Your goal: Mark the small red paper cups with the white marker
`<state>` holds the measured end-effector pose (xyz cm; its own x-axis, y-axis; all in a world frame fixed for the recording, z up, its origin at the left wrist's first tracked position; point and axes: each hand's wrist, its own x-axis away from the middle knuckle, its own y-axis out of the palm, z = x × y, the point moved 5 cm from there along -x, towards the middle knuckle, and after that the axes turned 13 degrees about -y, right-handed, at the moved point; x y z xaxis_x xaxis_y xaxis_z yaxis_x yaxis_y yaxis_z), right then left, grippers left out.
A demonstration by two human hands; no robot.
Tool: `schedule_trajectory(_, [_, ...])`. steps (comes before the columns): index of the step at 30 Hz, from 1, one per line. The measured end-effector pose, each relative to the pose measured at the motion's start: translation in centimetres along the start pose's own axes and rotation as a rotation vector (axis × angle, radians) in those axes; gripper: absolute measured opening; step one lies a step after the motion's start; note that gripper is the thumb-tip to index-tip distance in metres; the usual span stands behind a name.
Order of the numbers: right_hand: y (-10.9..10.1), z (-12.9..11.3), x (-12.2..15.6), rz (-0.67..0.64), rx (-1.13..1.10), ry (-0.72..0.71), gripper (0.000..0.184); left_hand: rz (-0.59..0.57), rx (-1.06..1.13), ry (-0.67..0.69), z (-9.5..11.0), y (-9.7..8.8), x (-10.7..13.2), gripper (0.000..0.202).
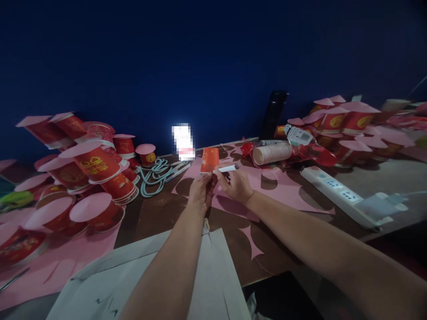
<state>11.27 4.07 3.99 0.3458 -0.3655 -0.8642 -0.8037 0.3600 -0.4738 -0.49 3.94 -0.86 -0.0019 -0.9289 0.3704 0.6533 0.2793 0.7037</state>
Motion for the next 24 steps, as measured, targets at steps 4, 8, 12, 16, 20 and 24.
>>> schedule_trajectory(4, [-0.08,-0.14,-0.1,-0.002,-0.021,-0.012,0.018,0.007,-0.01,0.002,-0.02,-0.08,-0.17,0.01])
schedule_trajectory(8, [-0.05,0.06,-0.07,-0.003,-0.015,-0.021,0.02,-0.003,-0.023,-0.001,-0.07,-0.06,-0.19,0.009])
schedule_trajectory(12, [0.14,0.4,0.06,-0.019,-0.002,-0.001,0.023,-0.029,-0.041,-0.007,-0.1,0.13,-0.12,0.006])
schedule_trajectory(16, [0.05,0.4,0.0,-0.002,-0.015,-0.001,0.023,-0.023,-0.045,0.0,-0.12,0.08,-0.14,0.006])
schedule_trajectory(20, [-0.07,0.15,-0.22,-0.008,-0.033,-0.003,0.021,-0.024,-0.057,0.024,-0.25,-0.14,-0.43,0.009])
schedule_trajectory(24, [-0.1,-0.03,-0.19,-0.007,-0.017,-0.017,0.02,-0.066,-0.083,0.064,-0.34,-0.25,-0.78,0.015])
